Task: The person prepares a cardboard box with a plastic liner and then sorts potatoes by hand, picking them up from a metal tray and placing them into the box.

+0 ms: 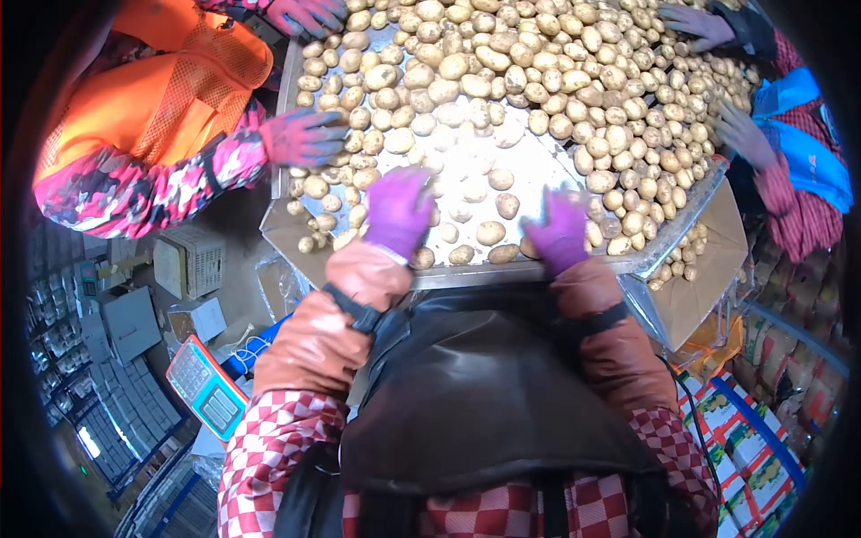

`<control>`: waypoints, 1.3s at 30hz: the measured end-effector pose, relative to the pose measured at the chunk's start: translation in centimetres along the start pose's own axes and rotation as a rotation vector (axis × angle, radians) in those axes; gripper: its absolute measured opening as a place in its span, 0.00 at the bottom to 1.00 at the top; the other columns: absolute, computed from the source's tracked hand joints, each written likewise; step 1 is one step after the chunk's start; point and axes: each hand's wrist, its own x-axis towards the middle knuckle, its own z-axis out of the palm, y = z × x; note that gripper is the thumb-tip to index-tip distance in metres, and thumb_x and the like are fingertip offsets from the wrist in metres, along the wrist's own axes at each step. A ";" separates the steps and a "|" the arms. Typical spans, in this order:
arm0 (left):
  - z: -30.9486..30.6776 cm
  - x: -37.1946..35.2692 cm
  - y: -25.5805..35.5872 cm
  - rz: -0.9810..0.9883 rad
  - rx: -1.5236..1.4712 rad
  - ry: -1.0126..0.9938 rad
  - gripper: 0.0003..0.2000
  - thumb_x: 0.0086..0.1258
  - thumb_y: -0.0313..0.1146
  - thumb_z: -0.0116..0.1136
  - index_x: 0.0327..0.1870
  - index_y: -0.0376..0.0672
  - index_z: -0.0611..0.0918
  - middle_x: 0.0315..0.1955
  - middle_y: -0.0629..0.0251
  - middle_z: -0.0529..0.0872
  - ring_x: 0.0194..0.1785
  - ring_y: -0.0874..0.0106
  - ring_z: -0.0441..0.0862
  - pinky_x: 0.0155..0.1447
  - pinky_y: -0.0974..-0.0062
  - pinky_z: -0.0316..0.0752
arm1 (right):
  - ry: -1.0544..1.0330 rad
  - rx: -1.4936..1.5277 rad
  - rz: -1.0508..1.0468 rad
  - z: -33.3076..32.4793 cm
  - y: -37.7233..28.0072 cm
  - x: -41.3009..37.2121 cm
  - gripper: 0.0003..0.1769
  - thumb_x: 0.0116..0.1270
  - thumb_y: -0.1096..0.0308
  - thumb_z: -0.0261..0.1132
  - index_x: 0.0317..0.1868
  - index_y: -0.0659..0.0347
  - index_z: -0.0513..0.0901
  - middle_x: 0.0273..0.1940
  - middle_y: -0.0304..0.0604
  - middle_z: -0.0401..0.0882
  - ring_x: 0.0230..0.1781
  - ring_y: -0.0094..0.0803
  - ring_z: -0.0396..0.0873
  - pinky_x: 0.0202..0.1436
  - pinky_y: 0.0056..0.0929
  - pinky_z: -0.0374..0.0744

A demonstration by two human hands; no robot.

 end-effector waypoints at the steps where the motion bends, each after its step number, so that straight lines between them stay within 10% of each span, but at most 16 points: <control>1: 2.5 1.6 0.6 0.070 0.023 0.019 0.13 0.63 0.33 0.60 0.48 0.43 0.82 0.41 0.55 0.84 0.45 0.51 0.81 0.49 0.56 0.75 | -0.222 0.194 -0.053 1.4 -0.9 -0.6 0.40 0.55 0.50 0.69 0.63 0.65 0.73 0.62 0.63 0.72 0.65 0.60 0.67 0.75 0.54 0.54; 2: 4.1 3.8 1.8 0.112 0.066 0.117 0.12 0.64 0.34 0.59 0.47 0.43 0.81 0.41 0.54 0.84 0.45 0.53 0.82 0.49 0.57 0.76 | -0.459 0.538 0.035 -2.8 -4.2 1.1 0.38 0.57 0.50 0.69 0.64 0.62 0.73 0.62 0.60 0.72 0.66 0.60 0.67 0.75 0.54 0.56; 3: 4.7 6.6 2.6 -0.232 0.121 -0.373 0.22 0.65 0.37 0.59 0.61 0.52 0.76 0.53 0.57 0.81 0.54 0.57 0.80 0.57 0.57 0.74 | -0.314 0.480 -0.137 -0.6 -5.3 -0.4 0.37 0.60 0.51 0.68 0.66 0.60 0.72 0.63 0.59 0.72 0.68 0.57 0.67 0.73 0.53 0.61; 6: 7.6 11.0 3.8 -0.621 0.307 -0.542 0.24 0.65 0.38 0.60 0.64 0.51 0.73 0.50 0.52 0.83 0.54 0.54 0.82 0.56 0.58 0.76 | -0.551 0.556 -0.167 -1.7 -5.6 -0.2 0.34 0.64 0.53 0.66 0.67 0.60 0.71 0.66 0.58 0.71 0.70 0.53 0.66 0.71 0.44 0.66; 12: 6.6 10.8 2.2 -0.701 0.070 -0.591 0.26 0.62 0.37 0.61 0.64 0.48 0.73 0.46 0.51 0.85 0.53 0.55 0.83 0.56 0.59 0.76 | -0.359 1.203 0.316 -2.2 -2.7 0.7 0.27 0.71 0.66 0.61 0.67 0.69 0.71 0.63 0.54 0.74 0.67 0.42 0.71 0.70 0.32 0.68; 16: 6.5 6.4 2.2 -0.925 -1.119 -0.271 0.25 0.66 0.40 0.63 0.64 0.44 0.74 0.32 0.60 0.86 0.25 0.71 0.84 0.22 0.76 0.74 | -0.353 1.905 0.693 -5.6 -2.3 2.2 0.31 0.75 0.63 0.55 0.73 0.67 0.60 0.68 0.57 0.67 0.68 0.44 0.68 0.69 0.38 0.70; 17: 4.3 6.6 4.8 -0.990 -0.997 -0.461 0.21 0.69 0.41 0.61 0.61 0.45 0.77 0.31 0.63 0.86 0.23 0.73 0.81 0.22 0.81 0.72 | -0.348 2.108 0.749 -5.0 -2.5 2.1 0.30 0.76 0.62 0.53 0.74 0.62 0.58 0.69 0.55 0.64 0.68 0.46 0.67 0.67 0.43 0.72; 18: 3.2 6.7 6.1 -0.884 -1.026 -0.671 0.25 0.69 0.42 0.63 0.64 0.40 0.75 0.31 0.65 0.85 0.21 0.77 0.79 0.25 0.81 0.72 | -0.361 2.238 0.695 -4.1 -2.7 2.1 0.29 0.76 0.63 0.53 0.74 0.59 0.59 0.69 0.54 0.64 0.66 0.46 0.68 0.65 0.43 0.73; 22: 5.0 10.2 5.6 -0.646 -0.540 -0.227 0.23 0.67 0.47 0.64 0.58 0.45 0.81 0.45 0.56 0.87 0.51 0.67 0.84 0.55 0.71 0.76 | -0.282 2.469 0.665 -2.8 -2.9 1.8 0.27 0.78 0.63 0.52 0.74 0.53 0.59 0.69 0.51 0.65 0.66 0.47 0.70 0.60 0.41 0.77; 24: 9.5 11.3 0.8 -0.108 0.164 -0.019 0.24 0.63 0.48 0.62 0.61 0.57 0.79 0.61 0.53 0.78 0.65 0.55 0.73 0.65 0.52 0.68 | -0.193 2.502 0.561 -1.6 -2.4 1.1 0.27 0.78 0.61 0.51 0.74 0.52 0.58 0.70 0.50 0.65 0.66 0.48 0.69 0.60 0.41 0.77; 26: 9.6 9.2 2.3 -0.120 0.284 -0.271 0.28 0.59 0.50 0.65 0.63 0.59 0.77 0.66 0.50 0.71 0.70 0.49 0.65 0.67 0.46 0.62 | -0.120 1.870 0.260 -4.1 -2.6 1.3 0.29 0.79 0.52 0.49 0.74 0.52 0.59 0.69 0.50 0.65 0.69 0.46 0.66 0.63 0.45 0.73; 27: 9.2 8.0 3.1 -0.123 0.349 -0.390 0.30 0.57 0.50 0.66 0.64 0.60 0.77 0.69 0.49 0.68 0.72 0.46 0.61 0.68 0.43 0.60 | -0.173 2.246 0.437 -4.8 -2.3 1.7 0.29 0.79 0.50 0.47 0.74 0.53 0.59 0.69 0.50 0.65 0.70 0.44 0.64 0.66 0.45 0.70; 29: 8.2 4.7 3.1 0.111 0.215 -0.419 0.33 0.51 0.52 0.69 0.63 0.61 0.77 0.68 0.48 0.68 0.72 0.40 0.59 0.68 0.39 0.58 | -0.222 2.581 0.729 -6.9 -2.5 2.4 0.32 0.80 0.44 0.40 0.74 0.55 0.59 0.70 0.52 0.64 0.72 0.42 0.60 0.69 0.47 0.66; 32: 5.7 -1.0 3.3 0.142 0.112 -0.487 0.33 0.55 0.47 0.67 0.66 0.61 0.74 0.68 0.51 0.67 0.72 0.43 0.60 0.69 0.40 0.57 | -0.139 1.598 0.448 -5.6 -1.3 1.5 0.31 0.79 0.48 0.45 0.73 0.58 0.61 0.69 0.51 0.65 0.70 0.42 0.63 0.68 0.44 0.68; 35: 2.2 -3.9 2.3 0.162 0.090 -0.485 0.30 0.56 0.43 0.64 0.64 0.55 0.76 0.66 0.51 0.71 0.68 0.46 0.66 0.68 0.47 0.61 | 0.095 2.535 0.770 -5.3 3.3 -1.3 0.33 0.74 0.49 0.54 0.70 0.63 0.63 0.66 0.51 0.69 0.66 0.41 0.68 0.67 0.41 0.72; 39: 0.1 -6.1 1.0 0.043 0.080 -0.434 0.25 0.57 0.40 0.63 0.59 0.49 0.79 0.60 0.55 0.77 0.64 0.51 0.72 0.64 0.51 0.67 | 0.621 2.723 0.750 -10.8 12.4 -6.8 0.38 0.70 0.47 0.60 0.69 0.68 0.64 0.66 0.53 0.70 0.68 0.45 0.70 0.68 0.43 0.74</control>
